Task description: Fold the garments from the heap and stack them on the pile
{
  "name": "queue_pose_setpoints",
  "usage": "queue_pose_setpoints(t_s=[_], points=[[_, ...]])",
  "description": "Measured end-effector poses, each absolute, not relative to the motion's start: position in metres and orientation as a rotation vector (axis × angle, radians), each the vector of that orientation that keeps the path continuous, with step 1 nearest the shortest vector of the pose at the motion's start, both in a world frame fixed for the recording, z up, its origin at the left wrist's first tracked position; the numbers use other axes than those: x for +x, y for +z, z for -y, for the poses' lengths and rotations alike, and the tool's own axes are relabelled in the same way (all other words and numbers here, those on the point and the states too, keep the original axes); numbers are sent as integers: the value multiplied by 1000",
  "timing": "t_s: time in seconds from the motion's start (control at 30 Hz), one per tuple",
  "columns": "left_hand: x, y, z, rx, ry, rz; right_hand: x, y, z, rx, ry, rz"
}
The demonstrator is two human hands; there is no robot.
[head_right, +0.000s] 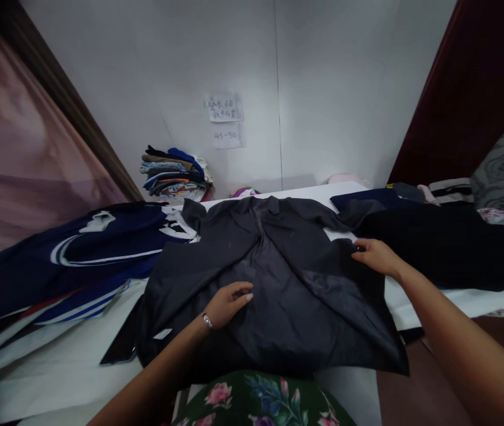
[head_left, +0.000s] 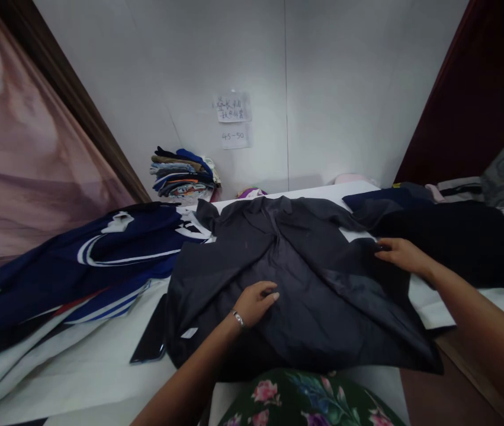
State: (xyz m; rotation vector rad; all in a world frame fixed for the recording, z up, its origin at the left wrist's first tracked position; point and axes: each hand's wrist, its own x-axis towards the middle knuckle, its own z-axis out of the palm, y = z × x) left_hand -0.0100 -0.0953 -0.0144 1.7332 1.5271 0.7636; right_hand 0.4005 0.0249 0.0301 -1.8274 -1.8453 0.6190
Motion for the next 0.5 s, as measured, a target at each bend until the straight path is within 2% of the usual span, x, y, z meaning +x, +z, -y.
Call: queue_pose_setpoints(t_s=[0.07, 0.1, 0.2, 0.33, 0.5], points=[[-8, -14, 81, 1558, 796, -1483, 373, 62, 7, -1612, 1019, 1878], [-5, -13, 73, 1444, 811, -1443, 355, 75, 25, -1500, 1111, 1880], [4, -10, 44, 1059, 858, -1299, 293, 93, 73, -1154, 1144, 2020], [11, -7, 10, 731, 908, -1168, 213, 56, 103, -857, 1250, 2213], [8, -15, -14, 612, 845, -1201, 169, -12, 100, -797, 1756, 2104]])
